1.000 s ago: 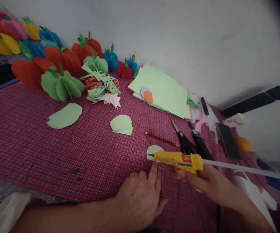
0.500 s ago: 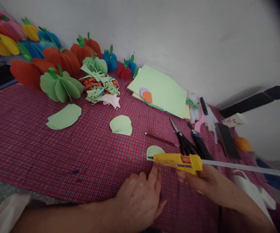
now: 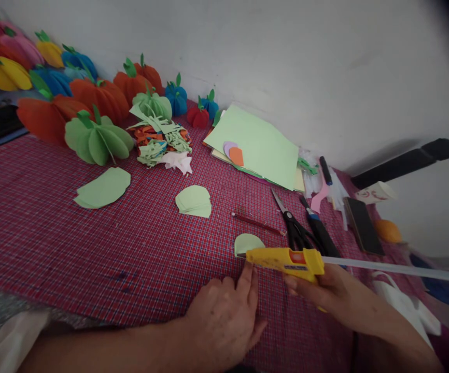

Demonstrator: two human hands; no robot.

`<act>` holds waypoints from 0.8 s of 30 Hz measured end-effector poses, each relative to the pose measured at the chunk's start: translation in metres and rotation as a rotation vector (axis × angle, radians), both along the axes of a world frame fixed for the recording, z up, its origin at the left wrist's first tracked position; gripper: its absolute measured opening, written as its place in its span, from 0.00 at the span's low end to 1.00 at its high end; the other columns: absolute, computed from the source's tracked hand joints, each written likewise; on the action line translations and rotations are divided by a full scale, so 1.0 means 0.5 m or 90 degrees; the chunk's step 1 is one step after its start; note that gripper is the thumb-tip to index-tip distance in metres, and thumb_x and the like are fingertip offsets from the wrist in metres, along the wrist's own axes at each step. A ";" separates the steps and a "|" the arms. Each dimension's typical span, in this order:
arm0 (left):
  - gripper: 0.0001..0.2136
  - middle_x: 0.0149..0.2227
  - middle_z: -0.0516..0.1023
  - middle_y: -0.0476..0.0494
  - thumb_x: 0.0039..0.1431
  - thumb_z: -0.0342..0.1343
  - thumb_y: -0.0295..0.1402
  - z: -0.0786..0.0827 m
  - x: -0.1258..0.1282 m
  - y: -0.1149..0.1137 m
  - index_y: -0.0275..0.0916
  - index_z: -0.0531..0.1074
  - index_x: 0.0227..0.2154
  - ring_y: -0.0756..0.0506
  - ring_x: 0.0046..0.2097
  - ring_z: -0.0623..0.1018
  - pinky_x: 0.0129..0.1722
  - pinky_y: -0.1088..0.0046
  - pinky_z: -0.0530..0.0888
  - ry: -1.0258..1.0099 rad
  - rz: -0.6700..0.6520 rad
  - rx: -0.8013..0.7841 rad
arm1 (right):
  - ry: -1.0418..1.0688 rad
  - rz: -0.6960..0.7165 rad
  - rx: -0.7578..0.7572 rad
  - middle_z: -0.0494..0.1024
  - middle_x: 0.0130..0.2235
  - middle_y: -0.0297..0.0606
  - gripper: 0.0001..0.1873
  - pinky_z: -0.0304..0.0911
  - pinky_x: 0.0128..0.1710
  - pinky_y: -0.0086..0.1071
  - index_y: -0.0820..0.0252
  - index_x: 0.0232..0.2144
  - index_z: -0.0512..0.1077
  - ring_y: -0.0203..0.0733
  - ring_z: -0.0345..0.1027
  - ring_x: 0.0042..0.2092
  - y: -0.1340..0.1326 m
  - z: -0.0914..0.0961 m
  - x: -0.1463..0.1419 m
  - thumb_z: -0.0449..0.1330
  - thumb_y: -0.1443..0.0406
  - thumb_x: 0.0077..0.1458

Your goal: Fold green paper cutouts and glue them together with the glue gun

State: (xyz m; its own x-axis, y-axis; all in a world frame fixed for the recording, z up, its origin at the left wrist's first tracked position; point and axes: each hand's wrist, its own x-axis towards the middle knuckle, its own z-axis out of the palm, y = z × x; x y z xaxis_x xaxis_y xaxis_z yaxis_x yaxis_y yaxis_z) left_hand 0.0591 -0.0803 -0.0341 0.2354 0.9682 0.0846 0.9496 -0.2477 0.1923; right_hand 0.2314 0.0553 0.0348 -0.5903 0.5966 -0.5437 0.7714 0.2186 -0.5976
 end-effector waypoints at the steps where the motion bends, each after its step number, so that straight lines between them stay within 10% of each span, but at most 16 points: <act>1: 0.29 0.57 0.63 0.27 0.61 0.38 0.46 0.000 0.000 -0.001 0.28 0.59 0.57 0.47 0.29 0.72 0.22 0.68 0.65 0.001 -0.001 0.000 | 0.001 0.001 -0.002 0.71 0.26 0.31 0.11 0.57 0.20 0.24 0.56 0.33 0.71 0.33 0.58 0.24 0.000 0.001 -0.001 0.57 0.56 0.54; 24: 0.28 0.60 0.59 0.27 0.60 0.41 0.47 0.007 0.001 0.005 0.30 0.63 0.55 0.46 0.29 0.74 0.22 0.67 0.69 0.013 -0.009 -0.014 | 0.051 -0.028 0.028 0.66 0.22 0.31 0.18 0.56 0.19 0.25 0.57 0.34 0.70 0.33 0.58 0.23 0.009 -0.003 -0.030 0.53 0.50 0.56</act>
